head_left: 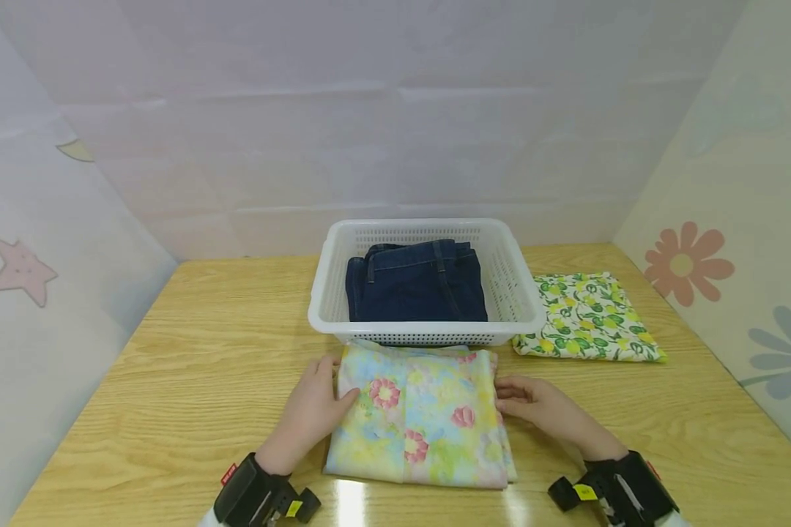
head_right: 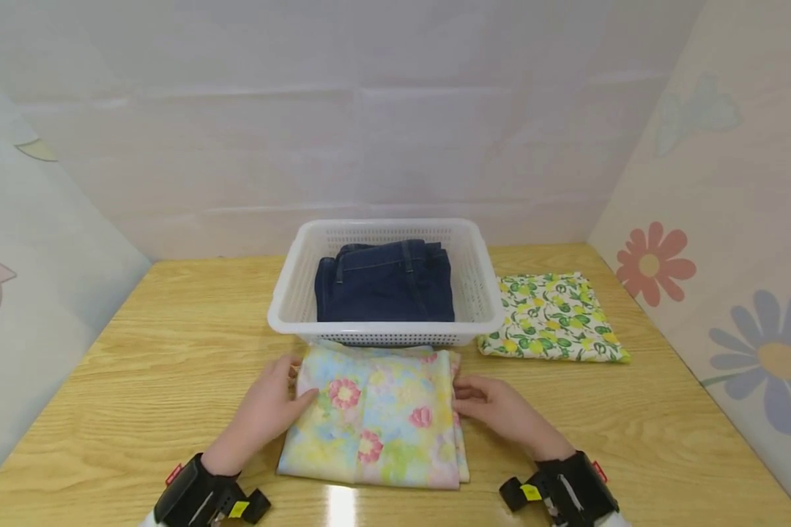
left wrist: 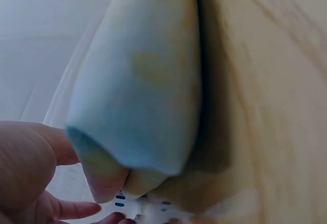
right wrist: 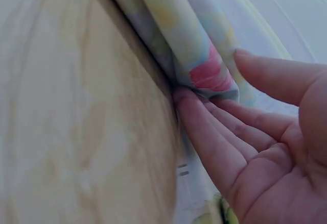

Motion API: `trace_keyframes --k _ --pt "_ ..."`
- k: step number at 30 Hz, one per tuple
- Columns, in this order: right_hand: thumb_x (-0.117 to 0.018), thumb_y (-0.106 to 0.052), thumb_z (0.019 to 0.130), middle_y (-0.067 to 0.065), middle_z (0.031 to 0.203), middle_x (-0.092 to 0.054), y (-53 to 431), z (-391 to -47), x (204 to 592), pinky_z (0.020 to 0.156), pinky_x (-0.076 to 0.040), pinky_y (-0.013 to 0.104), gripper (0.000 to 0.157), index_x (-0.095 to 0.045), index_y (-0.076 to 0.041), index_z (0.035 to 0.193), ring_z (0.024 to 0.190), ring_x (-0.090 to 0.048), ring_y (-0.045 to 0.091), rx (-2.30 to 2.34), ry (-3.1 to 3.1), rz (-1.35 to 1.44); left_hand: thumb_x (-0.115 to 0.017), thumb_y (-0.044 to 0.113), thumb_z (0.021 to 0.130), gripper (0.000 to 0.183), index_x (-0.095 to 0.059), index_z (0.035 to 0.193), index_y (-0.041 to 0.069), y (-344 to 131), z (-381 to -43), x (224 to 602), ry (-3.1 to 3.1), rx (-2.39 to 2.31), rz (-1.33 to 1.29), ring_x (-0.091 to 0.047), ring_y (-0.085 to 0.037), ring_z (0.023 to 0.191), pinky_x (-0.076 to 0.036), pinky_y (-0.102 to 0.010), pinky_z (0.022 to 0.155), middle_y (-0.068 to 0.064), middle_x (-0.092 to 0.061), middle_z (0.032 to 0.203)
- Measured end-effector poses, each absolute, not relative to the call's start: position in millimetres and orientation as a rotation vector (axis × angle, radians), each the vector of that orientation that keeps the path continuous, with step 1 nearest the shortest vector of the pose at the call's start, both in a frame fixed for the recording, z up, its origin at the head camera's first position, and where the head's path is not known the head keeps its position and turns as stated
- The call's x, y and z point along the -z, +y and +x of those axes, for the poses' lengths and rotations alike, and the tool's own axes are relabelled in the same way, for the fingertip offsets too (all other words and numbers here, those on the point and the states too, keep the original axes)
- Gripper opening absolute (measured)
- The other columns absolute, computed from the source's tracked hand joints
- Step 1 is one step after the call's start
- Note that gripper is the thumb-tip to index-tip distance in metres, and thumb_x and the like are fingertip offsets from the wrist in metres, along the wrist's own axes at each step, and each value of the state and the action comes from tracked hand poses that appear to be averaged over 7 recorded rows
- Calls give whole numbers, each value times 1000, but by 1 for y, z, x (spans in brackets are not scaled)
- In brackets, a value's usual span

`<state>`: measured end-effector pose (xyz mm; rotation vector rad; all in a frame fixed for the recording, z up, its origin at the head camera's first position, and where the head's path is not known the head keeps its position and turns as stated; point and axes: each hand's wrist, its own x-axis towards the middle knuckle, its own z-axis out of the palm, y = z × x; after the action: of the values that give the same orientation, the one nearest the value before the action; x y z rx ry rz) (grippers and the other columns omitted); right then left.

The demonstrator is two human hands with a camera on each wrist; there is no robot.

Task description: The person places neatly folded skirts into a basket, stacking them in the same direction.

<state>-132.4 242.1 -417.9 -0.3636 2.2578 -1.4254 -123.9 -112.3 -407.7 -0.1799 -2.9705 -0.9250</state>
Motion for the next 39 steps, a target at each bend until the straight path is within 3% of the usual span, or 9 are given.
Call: trace_keyframes --k 4,7,12,16,23,30,39 --pt "-50 -25 99 36 133 -44 244 -135 422 92 -51 28 63 -29 22 135 115 -58 25 1596 2036 -276 -69 25 86 54 -46 123 -7 -117 -126 411 -3043 1106 -145 -56 -14 66 -45 -28 55 -7 -61 80" --pt "-48 -24 100 33 134 -45 246 -137 425 92 -51 30 65 -23 24 137 110 -60 15 1672 1924 -232 -68 25 87 48 -50 119 -6 -118 -128 413 -3053 1197 -129 -54 -12 64 -44 -26 54 -5 -61 77" --pt "-47 -22 100 15 126 -56 250 -137 428 91 -51 27 67 -17 26 137 104 -61 8 1748 1800 -223 -67 26 87 33 -62 106 -1 -118 -132 417 -3060 1347 -118 -56 -11 66 -46 -26 58 -3 -64 77" --pt "-45 -20 101 4 120 -60 253 -137 429 91 -51 26 69 -10 26 138 104 -62 8 1787 1702 -243 -64 28 90 35 -64 106 -3 -119 -135 421 -3044 1558 -195 -59 -10 67 -48 -25 61 -3 -68 79" --pt "-44 -18 101 3 117 -61 254 -137 429 90 -51 26 69 -5 25 139 104 -62 10 1813 1620 -247 -58 28 94 38 -60 112 -5 -119 -134 426 -2913 2050 -318 -65 -13 75 -52 -28 69 -9 -70 90" --pt "-43 -16 101 1 117 -60 249 -135 429 89 -51 28 66 -5 18 142 103 -61 10 1789 1593 -268 -47 21 100 47 -40 134 -11 -110 -128 430 -2655 2505 -190 -65 -16 91 -54 -31 80 -16 -64 112" --pt "-42 -17 101 3 118 -61 249 -135 431 91 -51 32 65 -4 17 142 107 -62 14 1802 1538 -262 -34 25 104 52 -26 142 -9 -104 -129 438 -2445 2855 -88 -60 -19 108 -50 -38 93 -20 -55 130"
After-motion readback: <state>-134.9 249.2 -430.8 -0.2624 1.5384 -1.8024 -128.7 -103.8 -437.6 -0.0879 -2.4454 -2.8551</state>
